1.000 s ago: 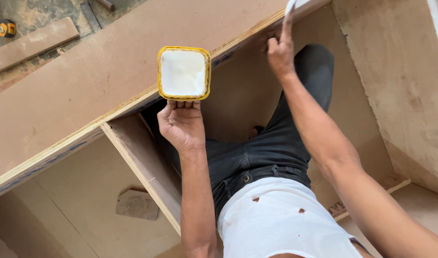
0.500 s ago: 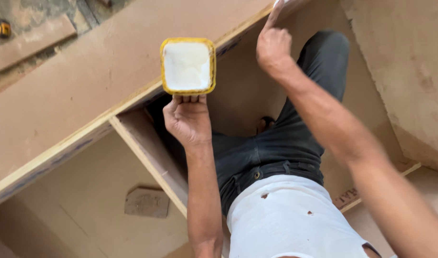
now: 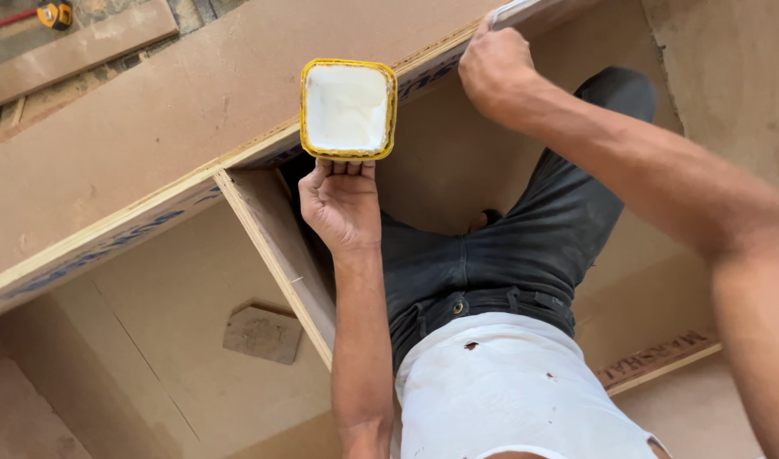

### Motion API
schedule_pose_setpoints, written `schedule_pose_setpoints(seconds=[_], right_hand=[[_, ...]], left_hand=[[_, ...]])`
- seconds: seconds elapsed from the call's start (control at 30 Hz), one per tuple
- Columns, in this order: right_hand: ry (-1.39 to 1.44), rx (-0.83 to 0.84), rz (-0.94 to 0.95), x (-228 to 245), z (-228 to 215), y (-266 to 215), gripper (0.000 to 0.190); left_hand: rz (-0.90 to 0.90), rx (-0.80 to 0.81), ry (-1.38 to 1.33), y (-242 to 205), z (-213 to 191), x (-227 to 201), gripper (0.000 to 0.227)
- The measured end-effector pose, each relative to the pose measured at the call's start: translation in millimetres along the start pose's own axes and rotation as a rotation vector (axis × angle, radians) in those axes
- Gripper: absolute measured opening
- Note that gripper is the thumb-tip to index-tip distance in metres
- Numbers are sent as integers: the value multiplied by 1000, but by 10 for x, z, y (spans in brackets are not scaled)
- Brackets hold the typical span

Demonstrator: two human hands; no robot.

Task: The person applies glue from a container to the edges of wooden boards using their fingers and a small wooden scraper.

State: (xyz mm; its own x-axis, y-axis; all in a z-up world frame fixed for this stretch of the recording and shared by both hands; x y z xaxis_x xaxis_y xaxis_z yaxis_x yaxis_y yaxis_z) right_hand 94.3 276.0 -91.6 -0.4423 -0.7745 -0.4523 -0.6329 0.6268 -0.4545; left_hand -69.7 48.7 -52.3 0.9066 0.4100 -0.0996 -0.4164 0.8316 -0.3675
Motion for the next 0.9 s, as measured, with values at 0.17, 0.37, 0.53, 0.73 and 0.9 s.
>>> schedule_pose_setpoints(seconds=[0.17, 0.37, 0.53, 0.73, 0.9], right_hand=[[1291, -198, -16, -508, 133, -391, 60], [1283, -780, 240, -819, 600, -719, 73], [883, -738, 407, -898, 938, -727, 90], [979, -742, 240, -777, 896, -729, 93], [1033, -747, 356, -822, 893, -677, 92]], left_hand=[[46, -34, 45, -27, -26, 91, 19], [42, -62, 100, -1, -34, 248, 20], [14, -46, 72, 43, -23, 364, 22], [-6, -113, 112, 106, -7, 467, 24], [-6, -80, 103, 104, 1, 459, 22]])
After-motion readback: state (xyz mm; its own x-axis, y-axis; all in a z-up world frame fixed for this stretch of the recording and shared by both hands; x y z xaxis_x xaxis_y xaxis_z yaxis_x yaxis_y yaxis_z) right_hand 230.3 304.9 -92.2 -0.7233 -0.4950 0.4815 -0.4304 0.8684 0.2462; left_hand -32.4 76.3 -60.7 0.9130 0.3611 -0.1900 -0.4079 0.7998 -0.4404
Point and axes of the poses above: each hand's wrist, its own y-axis towards the middle knuckle, its own z-axis out of the palm, x = y × z, the point moved 4 cm from there along y, towards the middle knuckle, and after that the axes turned 2 degrees about -z, right-handed, at the moved point
